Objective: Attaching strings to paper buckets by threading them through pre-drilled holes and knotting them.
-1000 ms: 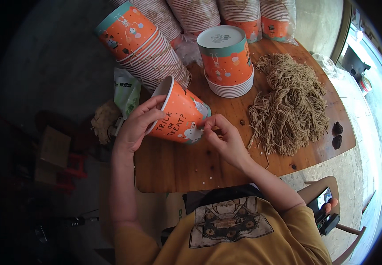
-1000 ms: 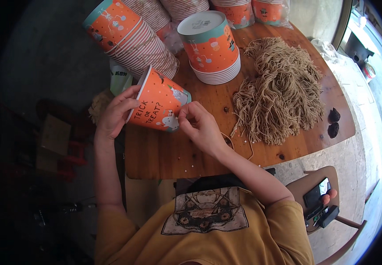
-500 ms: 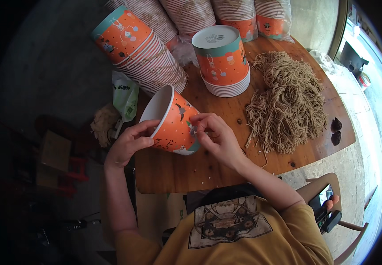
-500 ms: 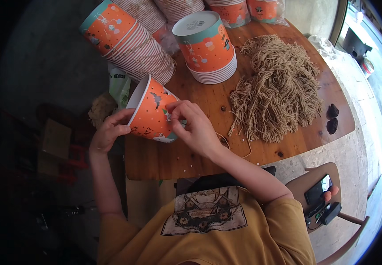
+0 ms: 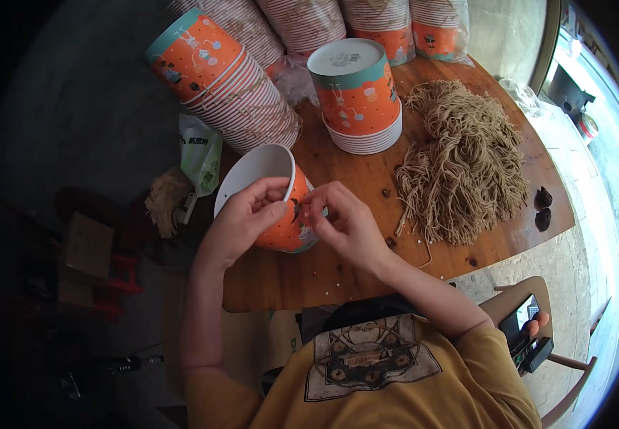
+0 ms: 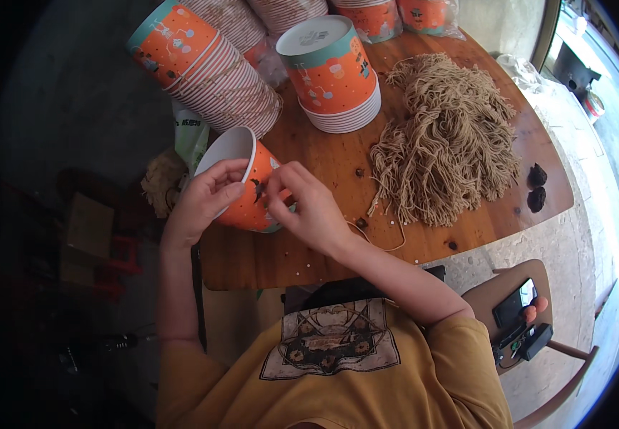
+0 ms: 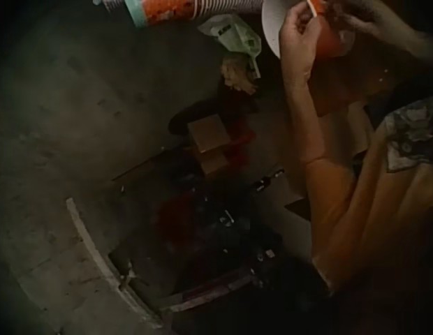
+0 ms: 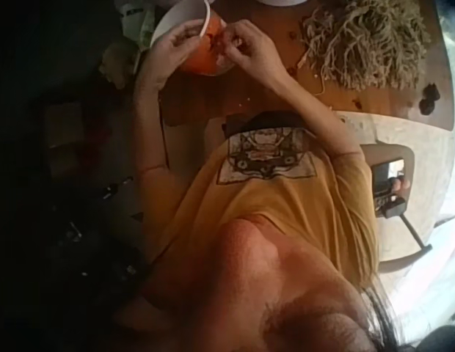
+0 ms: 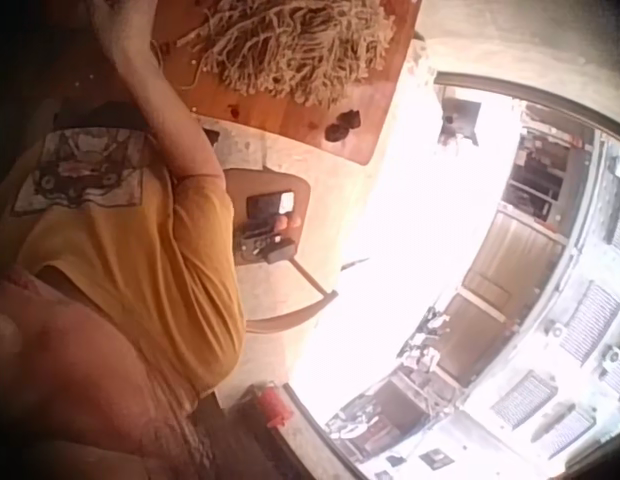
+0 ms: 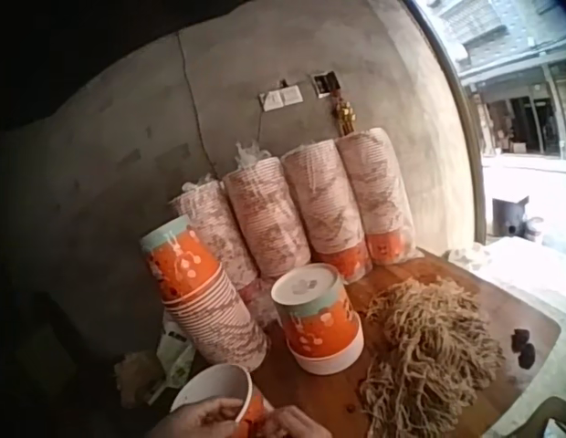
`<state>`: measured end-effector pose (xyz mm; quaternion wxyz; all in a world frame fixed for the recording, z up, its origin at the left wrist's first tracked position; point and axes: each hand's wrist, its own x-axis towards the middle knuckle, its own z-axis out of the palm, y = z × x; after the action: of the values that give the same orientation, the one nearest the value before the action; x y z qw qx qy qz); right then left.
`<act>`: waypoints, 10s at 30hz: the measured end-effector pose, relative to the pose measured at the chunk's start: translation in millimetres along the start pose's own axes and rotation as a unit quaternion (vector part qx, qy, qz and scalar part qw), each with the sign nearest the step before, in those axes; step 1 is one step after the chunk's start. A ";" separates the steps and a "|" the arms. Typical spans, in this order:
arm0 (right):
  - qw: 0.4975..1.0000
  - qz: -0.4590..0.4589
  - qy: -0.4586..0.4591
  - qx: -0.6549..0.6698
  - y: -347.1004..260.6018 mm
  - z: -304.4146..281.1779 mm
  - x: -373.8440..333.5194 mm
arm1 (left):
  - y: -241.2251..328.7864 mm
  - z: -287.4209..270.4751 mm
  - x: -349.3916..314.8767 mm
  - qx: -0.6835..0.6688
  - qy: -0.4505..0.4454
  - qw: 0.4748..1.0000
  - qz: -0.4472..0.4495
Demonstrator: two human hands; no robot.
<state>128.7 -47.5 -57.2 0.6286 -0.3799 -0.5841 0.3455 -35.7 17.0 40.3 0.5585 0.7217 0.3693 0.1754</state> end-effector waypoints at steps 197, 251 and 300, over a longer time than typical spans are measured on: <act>0.969 0.134 -0.077 -0.194 -38.0 -38.7 39.0 | -25.3 14.8 33.0 -0.026 -0.019 0.999 0.022; 0.989 0.141 0.031 0.027 -4.3 -24.9 9.5 | -15.1 34.3 31.4 -0.061 0.031 0.991 0.117; 0.990 0.027 0.055 -0.124 -4.3 -26.8 10.9 | -18.3 28.9 36.8 -0.138 0.003 0.988 0.066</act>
<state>156.2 -41.9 -49.1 0.5982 -0.4885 -0.5769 0.2659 1.8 26.1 8.2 0.6391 0.6601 0.2944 0.2632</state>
